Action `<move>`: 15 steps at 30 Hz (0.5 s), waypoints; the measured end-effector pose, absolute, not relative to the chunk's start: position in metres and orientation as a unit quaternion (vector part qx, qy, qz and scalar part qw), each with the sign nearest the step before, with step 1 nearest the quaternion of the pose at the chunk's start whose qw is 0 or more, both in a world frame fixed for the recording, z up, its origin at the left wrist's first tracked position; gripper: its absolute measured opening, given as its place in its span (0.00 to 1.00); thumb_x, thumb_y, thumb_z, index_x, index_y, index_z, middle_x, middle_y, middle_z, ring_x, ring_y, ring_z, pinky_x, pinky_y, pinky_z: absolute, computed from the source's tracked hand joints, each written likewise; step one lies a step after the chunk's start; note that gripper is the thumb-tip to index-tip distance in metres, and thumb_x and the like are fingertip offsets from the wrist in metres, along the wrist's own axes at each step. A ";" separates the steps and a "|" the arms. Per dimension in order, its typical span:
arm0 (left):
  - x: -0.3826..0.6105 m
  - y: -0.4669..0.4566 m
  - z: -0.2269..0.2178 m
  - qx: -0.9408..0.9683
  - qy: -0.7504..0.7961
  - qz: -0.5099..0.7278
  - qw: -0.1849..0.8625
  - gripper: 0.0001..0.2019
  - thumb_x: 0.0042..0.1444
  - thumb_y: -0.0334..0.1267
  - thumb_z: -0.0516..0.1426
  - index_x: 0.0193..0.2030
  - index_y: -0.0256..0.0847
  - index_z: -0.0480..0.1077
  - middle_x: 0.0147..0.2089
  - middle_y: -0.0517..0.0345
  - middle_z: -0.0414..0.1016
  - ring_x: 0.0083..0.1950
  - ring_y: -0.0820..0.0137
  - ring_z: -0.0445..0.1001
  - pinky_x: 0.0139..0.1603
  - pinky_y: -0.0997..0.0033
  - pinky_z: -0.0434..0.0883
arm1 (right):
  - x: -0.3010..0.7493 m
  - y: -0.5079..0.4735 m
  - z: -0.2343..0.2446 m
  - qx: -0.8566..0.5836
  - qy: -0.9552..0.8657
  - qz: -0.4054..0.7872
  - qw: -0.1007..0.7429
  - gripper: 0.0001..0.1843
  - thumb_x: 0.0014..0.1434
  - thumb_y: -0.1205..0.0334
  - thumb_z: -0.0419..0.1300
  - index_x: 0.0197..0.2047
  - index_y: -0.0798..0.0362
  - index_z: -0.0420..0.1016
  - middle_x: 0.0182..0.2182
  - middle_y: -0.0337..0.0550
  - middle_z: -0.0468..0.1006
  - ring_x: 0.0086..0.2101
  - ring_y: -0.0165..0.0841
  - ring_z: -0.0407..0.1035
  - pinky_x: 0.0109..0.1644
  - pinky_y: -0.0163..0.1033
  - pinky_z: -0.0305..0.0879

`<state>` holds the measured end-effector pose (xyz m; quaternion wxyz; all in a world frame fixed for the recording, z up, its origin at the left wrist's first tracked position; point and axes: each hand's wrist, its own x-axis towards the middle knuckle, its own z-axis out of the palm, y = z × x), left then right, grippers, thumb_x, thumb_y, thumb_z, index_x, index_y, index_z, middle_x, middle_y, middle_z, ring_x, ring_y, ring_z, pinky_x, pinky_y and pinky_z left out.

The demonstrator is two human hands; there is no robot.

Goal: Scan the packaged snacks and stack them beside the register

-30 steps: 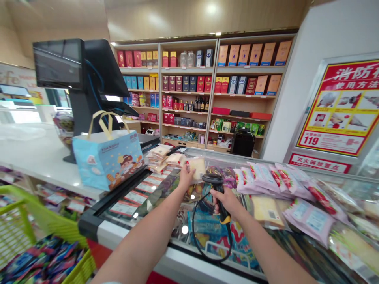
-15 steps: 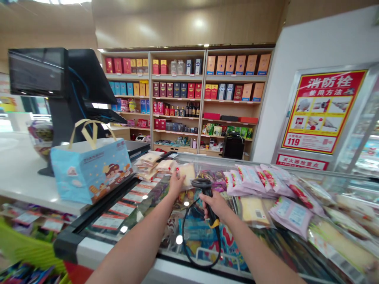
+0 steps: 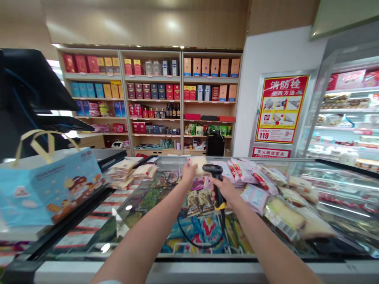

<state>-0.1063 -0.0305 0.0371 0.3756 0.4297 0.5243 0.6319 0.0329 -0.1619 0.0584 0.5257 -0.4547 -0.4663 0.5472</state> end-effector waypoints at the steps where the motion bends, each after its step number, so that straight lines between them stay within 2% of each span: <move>1: -0.089 -0.027 0.044 0.443 0.526 0.624 0.371 0.14 0.48 0.34 0.61 0.43 0.33 0.70 0.36 0.50 0.78 0.35 0.67 0.77 0.35 0.71 0.71 | 0.046 -0.163 0.060 -0.457 -0.461 0.537 0.539 0.14 0.53 0.56 0.64 0.25 0.53 0.64 0.13 0.32 0.68 0.13 0.26 0.62 0.16 0.33 0.65; 4: -0.042 -0.020 0.058 0.495 0.538 0.584 0.353 0.18 0.49 0.37 0.62 0.47 0.33 0.70 0.42 0.45 0.79 0.41 0.64 0.78 0.39 0.69 0.72 | 0.082 -0.167 0.061 -0.468 -0.459 0.513 0.554 0.15 0.54 0.55 0.63 0.24 0.53 0.63 0.13 0.33 0.67 0.13 0.26 0.63 0.16 0.32 0.65; 7: -0.008 -0.019 0.064 0.576 0.589 0.489 0.286 0.24 0.48 0.42 0.64 0.51 0.35 0.69 0.49 0.41 0.78 0.50 0.57 0.77 0.48 0.63 0.71 | 0.110 -0.170 0.059 -0.477 -0.444 0.506 0.566 0.15 0.54 0.54 0.63 0.26 0.53 0.64 0.13 0.33 0.67 0.13 0.26 0.63 0.16 0.33 0.66; 11: 0.014 -0.021 0.060 0.587 0.711 0.343 0.180 0.32 0.48 0.49 0.63 0.58 0.37 0.65 0.62 0.35 0.67 0.65 0.47 0.63 0.58 0.52 0.65 | 0.130 -0.170 0.054 -0.461 -0.429 0.494 0.600 0.15 0.50 0.54 0.66 0.29 0.52 0.64 0.14 0.31 0.68 0.13 0.26 0.63 0.16 0.34 0.67; 13: 0.019 -0.021 0.058 0.587 0.725 0.309 0.185 0.34 0.50 0.51 0.61 0.62 0.37 0.62 0.65 0.35 0.64 0.67 0.48 0.62 0.60 0.54 0.64 | 0.135 -0.169 0.051 -0.455 -0.430 0.496 0.601 0.16 0.50 0.53 0.66 0.28 0.52 0.64 0.14 0.31 0.68 0.13 0.27 0.63 0.16 0.33 0.66; 15: 0.022 -0.018 0.056 0.605 0.713 0.294 0.200 0.34 0.51 0.51 0.59 0.62 0.36 0.62 0.64 0.35 0.66 0.66 0.50 0.64 0.61 0.56 0.63 | 0.136 -0.168 0.049 -0.453 -0.426 0.499 0.603 0.15 0.49 0.53 0.66 0.28 0.52 0.64 0.15 0.31 0.69 0.13 0.27 0.63 0.16 0.33 0.66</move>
